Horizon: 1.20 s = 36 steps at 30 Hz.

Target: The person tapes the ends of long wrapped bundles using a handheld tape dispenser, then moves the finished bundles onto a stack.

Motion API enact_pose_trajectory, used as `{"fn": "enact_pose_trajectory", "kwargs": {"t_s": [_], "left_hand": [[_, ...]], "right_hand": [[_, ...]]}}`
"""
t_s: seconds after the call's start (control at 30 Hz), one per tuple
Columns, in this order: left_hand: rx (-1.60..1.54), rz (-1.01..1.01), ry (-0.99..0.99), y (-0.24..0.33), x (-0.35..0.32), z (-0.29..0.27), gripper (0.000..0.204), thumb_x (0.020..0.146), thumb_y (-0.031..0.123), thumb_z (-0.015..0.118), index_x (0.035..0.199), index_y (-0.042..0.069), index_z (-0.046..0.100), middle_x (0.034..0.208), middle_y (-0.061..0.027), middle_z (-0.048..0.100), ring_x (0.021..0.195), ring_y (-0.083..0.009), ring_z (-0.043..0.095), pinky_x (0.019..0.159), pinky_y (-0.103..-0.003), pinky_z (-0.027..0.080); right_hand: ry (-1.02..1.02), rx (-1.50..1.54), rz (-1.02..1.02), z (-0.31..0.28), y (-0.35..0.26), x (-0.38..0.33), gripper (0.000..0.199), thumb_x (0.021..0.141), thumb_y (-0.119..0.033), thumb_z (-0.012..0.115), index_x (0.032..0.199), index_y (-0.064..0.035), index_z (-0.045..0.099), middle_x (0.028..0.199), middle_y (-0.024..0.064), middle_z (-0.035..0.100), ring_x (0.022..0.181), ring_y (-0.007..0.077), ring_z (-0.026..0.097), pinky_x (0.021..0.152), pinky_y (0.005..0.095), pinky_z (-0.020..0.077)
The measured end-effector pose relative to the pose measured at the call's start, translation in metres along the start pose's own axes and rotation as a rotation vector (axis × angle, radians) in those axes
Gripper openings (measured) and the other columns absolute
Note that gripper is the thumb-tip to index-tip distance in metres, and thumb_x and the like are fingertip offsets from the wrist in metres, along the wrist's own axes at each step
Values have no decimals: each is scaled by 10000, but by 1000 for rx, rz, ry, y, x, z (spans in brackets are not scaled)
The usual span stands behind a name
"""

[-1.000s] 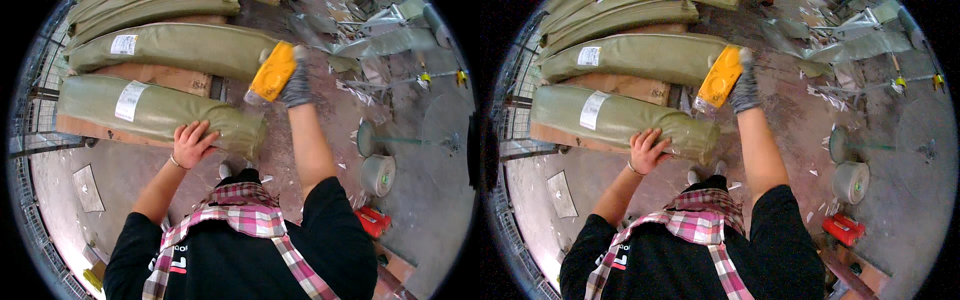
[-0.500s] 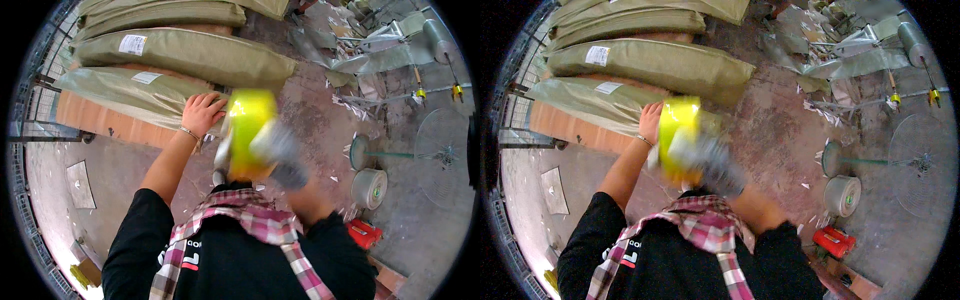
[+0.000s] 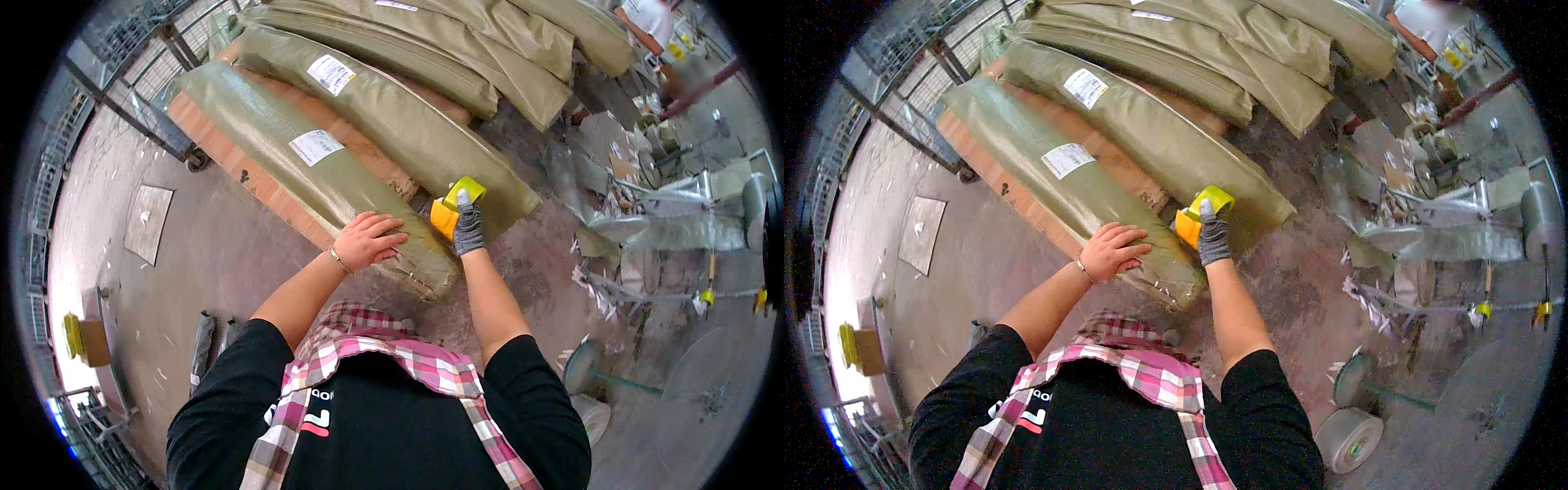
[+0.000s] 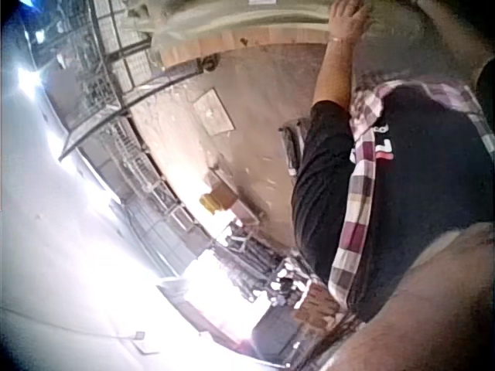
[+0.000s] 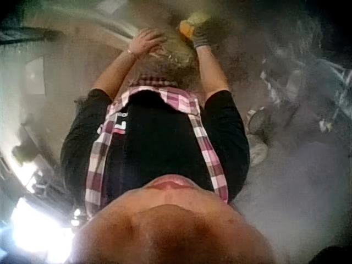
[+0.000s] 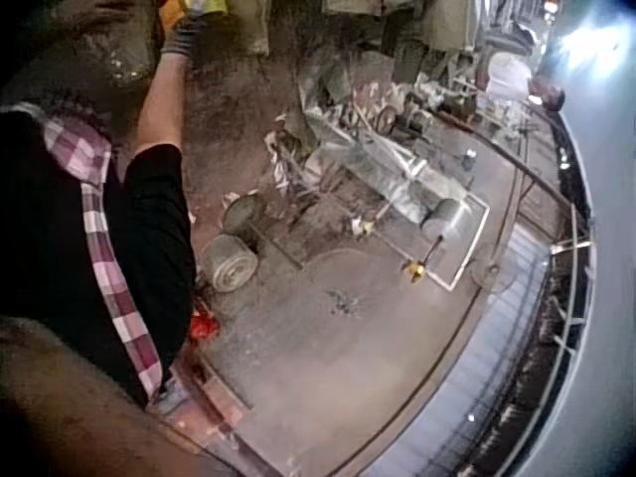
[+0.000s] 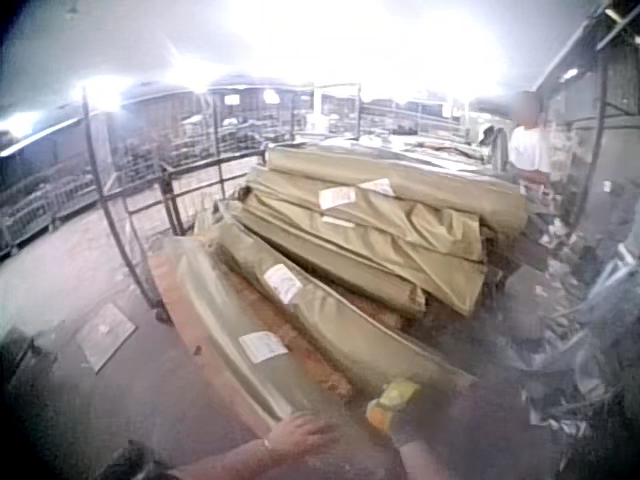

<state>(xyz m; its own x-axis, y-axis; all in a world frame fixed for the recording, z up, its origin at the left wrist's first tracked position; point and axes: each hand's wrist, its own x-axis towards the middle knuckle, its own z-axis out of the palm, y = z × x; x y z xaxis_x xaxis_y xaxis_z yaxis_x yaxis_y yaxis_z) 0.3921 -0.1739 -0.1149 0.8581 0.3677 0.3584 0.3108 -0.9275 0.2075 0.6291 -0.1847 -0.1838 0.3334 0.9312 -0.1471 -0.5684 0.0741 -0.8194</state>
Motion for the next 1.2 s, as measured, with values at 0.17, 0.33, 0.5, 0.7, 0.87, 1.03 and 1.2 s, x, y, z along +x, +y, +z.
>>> {"fn": "enact_pose_trajectory", "kwargs": {"t_s": [0.17,0.33,0.5,0.7,0.87,1.03,1.2], "left_hand": [[-114,88,-23,4,19,13,397,692,260,600,1074,190,518,1138,-52,470,1030,-239,457,841,-403,367],[-238,59,-119,12,-10,-10,371,709,201,586,1068,135,519,1110,-88,480,1007,-268,472,806,-390,397],[-454,-337,299,-28,-35,-42,259,662,78,607,916,54,563,965,-139,525,910,-303,504,804,-382,400],[-1343,-1707,1179,-161,-93,-58,479,862,328,423,1239,71,275,1127,-96,417,951,-194,451,793,-322,391],[-2194,-1266,898,-185,-48,-51,543,861,502,282,1224,117,405,1182,-79,462,1058,-239,439,906,-396,347],[-2472,-791,1013,-193,-17,-46,518,862,448,351,1230,87,399,1230,-90,441,1071,-243,453,905,-390,370],[-2046,-584,968,-269,40,-156,514,838,401,447,1229,73,387,1216,-70,444,1070,-217,436,916,-364,351]], "right_hand": [[77,-638,-319,-85,20,14,450,766,-360,581,1080,-53,484,955,63,549,836,195,542,758,327,445],[130,-1247,24,-4,-105,-122,514,787,-418,522,1128,-37,471,1098,99,503,1007,212,475,841,334,379],[127,-1416,317,1,-102,-146,395,861,-333,429,1122,-41,473,1063,146,534,976,262,518,804,357,425],[151,-1256,335,37,-70,-104,396,862,-332,428,1130,-42,465,1072,139,531,978,250,518,805,351,427],[163,-1146,336,49,-61,-93,398,863,-330,426,1136,-43,459,1079,133,528,980,241,518,806,346,428],[210,-969,345,65,-56,-92,399,864,-329,425,1143,-45,453,1086,127,525,982,231,518,808,341,430],[270,-333,391,119,-57,-94,401,864,-328,424,1149,-46,447,1093,120,523,984,222,518,809,336,431]]}}
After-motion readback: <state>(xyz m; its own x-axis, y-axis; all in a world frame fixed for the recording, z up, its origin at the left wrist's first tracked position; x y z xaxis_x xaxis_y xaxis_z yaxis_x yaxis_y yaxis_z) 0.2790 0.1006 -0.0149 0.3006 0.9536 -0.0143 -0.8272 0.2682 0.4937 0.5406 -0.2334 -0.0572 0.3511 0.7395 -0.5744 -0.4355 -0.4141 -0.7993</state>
